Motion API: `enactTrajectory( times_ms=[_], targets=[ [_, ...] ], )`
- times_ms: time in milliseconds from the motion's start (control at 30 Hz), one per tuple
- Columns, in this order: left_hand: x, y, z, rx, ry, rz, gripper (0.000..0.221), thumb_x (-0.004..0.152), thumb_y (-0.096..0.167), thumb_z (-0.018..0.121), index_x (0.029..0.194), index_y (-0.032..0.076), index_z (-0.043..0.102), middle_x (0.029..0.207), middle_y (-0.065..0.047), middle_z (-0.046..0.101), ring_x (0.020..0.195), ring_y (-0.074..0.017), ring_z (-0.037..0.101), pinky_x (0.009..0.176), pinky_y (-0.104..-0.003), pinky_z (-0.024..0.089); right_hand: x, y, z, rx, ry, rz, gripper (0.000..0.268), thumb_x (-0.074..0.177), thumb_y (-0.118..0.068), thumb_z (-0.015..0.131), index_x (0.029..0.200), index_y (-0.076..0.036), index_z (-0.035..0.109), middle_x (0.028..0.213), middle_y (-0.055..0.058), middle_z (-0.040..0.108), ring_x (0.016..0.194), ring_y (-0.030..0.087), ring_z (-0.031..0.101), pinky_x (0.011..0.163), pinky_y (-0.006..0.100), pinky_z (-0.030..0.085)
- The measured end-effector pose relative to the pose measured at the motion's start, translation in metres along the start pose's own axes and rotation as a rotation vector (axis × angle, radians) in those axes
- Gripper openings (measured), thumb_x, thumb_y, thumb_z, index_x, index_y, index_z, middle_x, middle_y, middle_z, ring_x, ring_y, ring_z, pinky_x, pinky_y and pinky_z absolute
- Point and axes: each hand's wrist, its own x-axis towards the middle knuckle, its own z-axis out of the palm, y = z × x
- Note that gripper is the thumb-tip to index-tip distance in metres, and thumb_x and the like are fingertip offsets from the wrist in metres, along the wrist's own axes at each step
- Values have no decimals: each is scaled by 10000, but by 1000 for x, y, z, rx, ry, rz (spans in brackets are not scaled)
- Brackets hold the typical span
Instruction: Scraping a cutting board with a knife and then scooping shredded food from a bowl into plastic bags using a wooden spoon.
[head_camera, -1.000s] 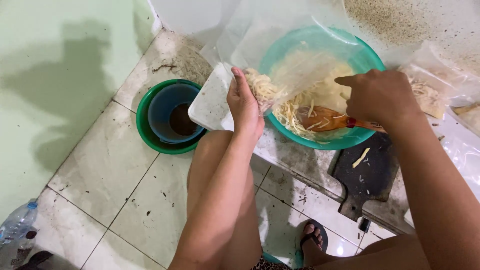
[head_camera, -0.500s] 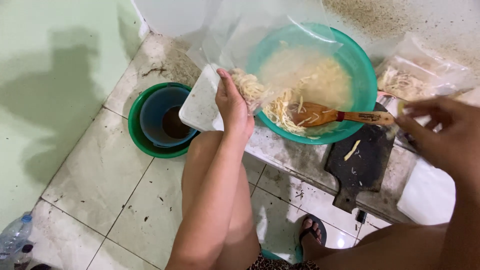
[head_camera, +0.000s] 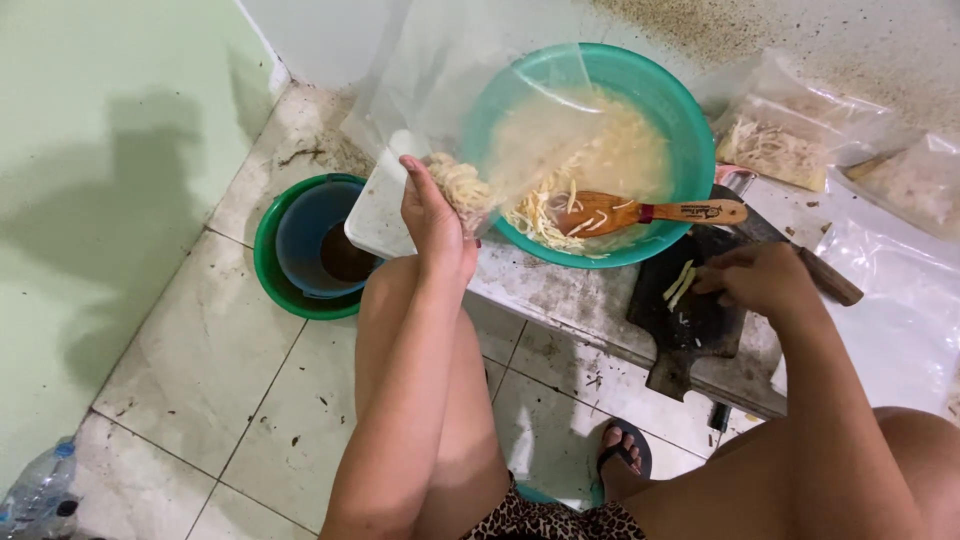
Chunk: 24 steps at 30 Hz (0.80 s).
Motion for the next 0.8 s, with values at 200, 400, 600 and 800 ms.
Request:
enactTrajectory(
  times_ms=[200, 400, 600, 800],
  targets=[
    [-1, 8, 6, 76, -13, -14, 587, 992, 560, 451, 1089, 2, 604, 890, -50, 641, 717, -95, 601, 597, -262, 492, -30, -24, -24, 142, 280, -245, 240, 1176, -55, 490, 1256, 22, 703, 875, 130, 745, 602, 185, 606, 506, 312, 436],
    [8, -12, -10, 155, -125, 139, 445, 1024, 460, 544, 1050, 23, 625, 832, -22, 624, 669, -60, 556, 558, -218, 448, -64, -73, -16, -188, 293, -570, 474, 1049, -273, 691, 1261, 142, 606, 1116, 306, 680, 818, 402, 696, 666, 485, 572],
    [11, -13, -17, 125, -149, 196, 472, 997, 493, 594, 1039, 24, 620, 883, -10, 608, 766, -63, 548, 674, -223, 468, -13, -76, -5, -660, 387, -732, 620, 872, -385, 858, 1309, -6, 638, 1100, 199, 576, 669, 331, 700, 616, 462, 583],
    [15, -19, -16, 148, -117, 216, 423, 1022, 455, 574, 1017, 35, 622, 881, -9, 616, 760, -60, 546, 677, -219, 468, -13, -106, -7, -757, 216, -869, 275, 898, -240, 755, 1093, -45, 746, 1089, 117, 661, 782, 336, 708, 738, 449, 591]
  ],
)
